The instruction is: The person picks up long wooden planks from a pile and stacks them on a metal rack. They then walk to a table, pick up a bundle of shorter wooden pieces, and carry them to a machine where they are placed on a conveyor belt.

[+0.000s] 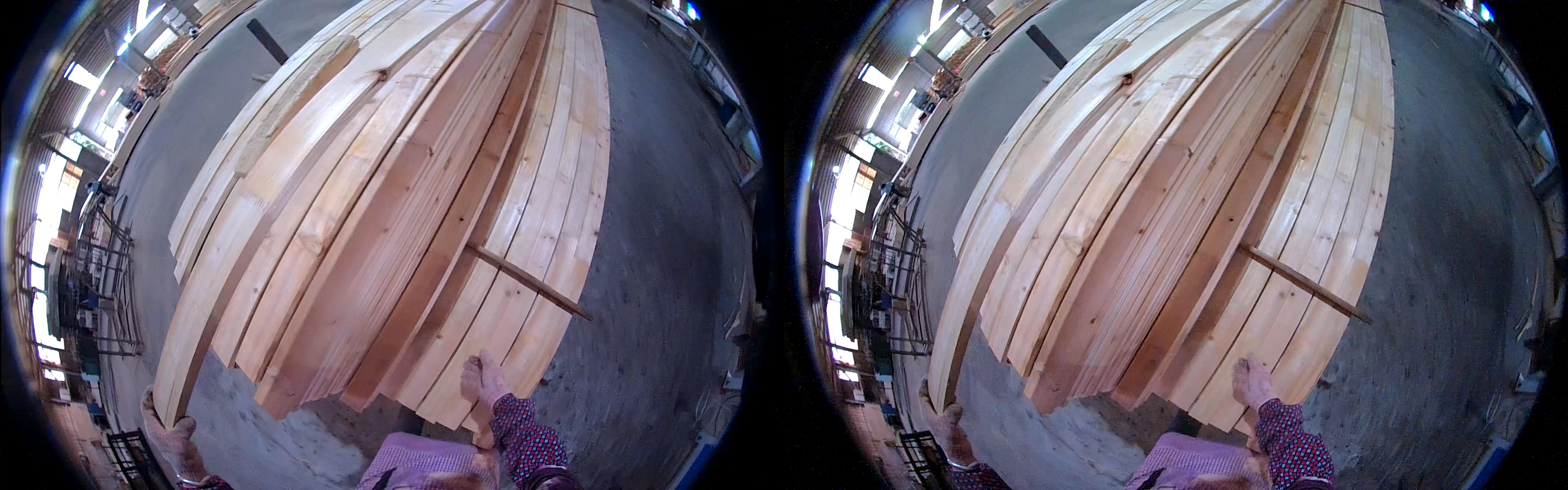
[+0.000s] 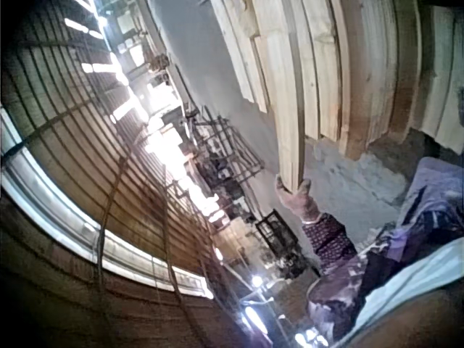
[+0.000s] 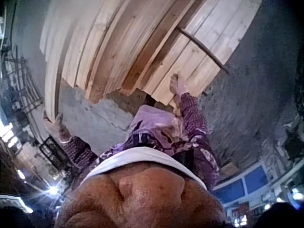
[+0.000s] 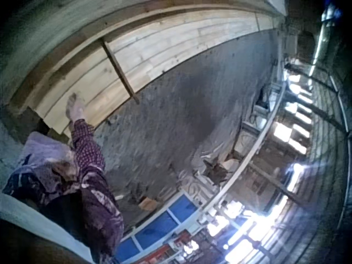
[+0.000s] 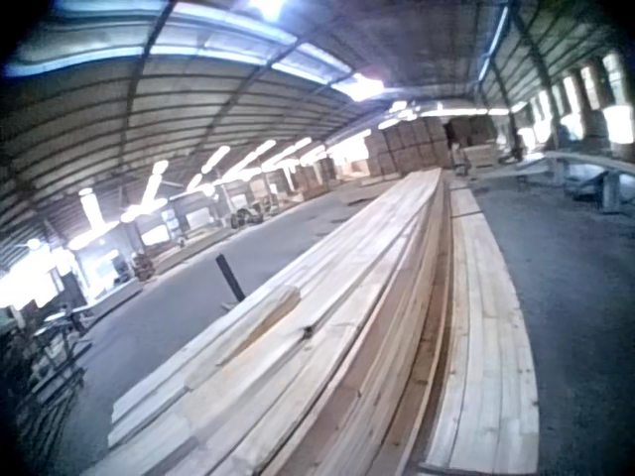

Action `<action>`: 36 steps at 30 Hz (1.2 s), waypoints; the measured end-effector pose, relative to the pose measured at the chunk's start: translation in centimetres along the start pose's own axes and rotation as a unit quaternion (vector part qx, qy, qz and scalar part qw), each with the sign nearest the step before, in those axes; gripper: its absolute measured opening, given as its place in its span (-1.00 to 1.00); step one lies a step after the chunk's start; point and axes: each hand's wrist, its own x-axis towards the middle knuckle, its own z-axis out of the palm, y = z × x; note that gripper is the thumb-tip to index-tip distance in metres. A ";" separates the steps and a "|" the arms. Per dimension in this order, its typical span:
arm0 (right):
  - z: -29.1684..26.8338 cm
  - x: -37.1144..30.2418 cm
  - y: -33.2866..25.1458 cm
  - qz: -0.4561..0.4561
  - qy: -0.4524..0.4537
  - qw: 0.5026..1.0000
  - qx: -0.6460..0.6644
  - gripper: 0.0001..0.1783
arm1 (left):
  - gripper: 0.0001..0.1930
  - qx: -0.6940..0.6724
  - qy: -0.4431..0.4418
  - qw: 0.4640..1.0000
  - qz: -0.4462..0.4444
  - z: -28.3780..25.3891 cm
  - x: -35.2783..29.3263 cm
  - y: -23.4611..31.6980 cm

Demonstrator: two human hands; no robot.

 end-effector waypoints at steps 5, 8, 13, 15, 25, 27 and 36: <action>1.0 -0.2 1.3 0.003 0.024 1.000 -0.002 -0.66 | -0.11 0.032 0.025 0.999 0.006 0.6 -0.3 0.9; 0.7 -0.7 1.8 0.012 -0.001 1.000 -0.014 -0.64 | -0.08 0.033 0.043 0.998 -0.015 0.9 -0.9 0.5; 0.3 -1.4 2.4 0.010 0.051 0.997 -0.062 -0.63 | -0.07 0.011 0.052 0.998 -0.029 0.3 -1.8 -0.4; 0.6 -1.7 2.6 0.004 0.061 0.997 -0.053 -0.64 | -0.05 0.036 0.050 0.998 0.003 -0.1 -2.2 -0.7; 2.0 -1.6 2.8 0.038 -0.001 0.999 -0.022 -0.69 | 0.02 0.036 -0.001 0.999 0.031 -0.9 -3.4 -3.0; 1.9 -1.6 3.0 -0.007 0.091 0.987 -0.130 -0.71 | 0.11 0.048 -0.007 0.998 0.037 -0.7 -3.7 -3.4; 15.0 -3.6 2.7 -0.304 0.004 0.788 -0.535 -0.44 | 0.18 0.101 -0.006 0.988 0.120 -3.0 -1.9 -4.1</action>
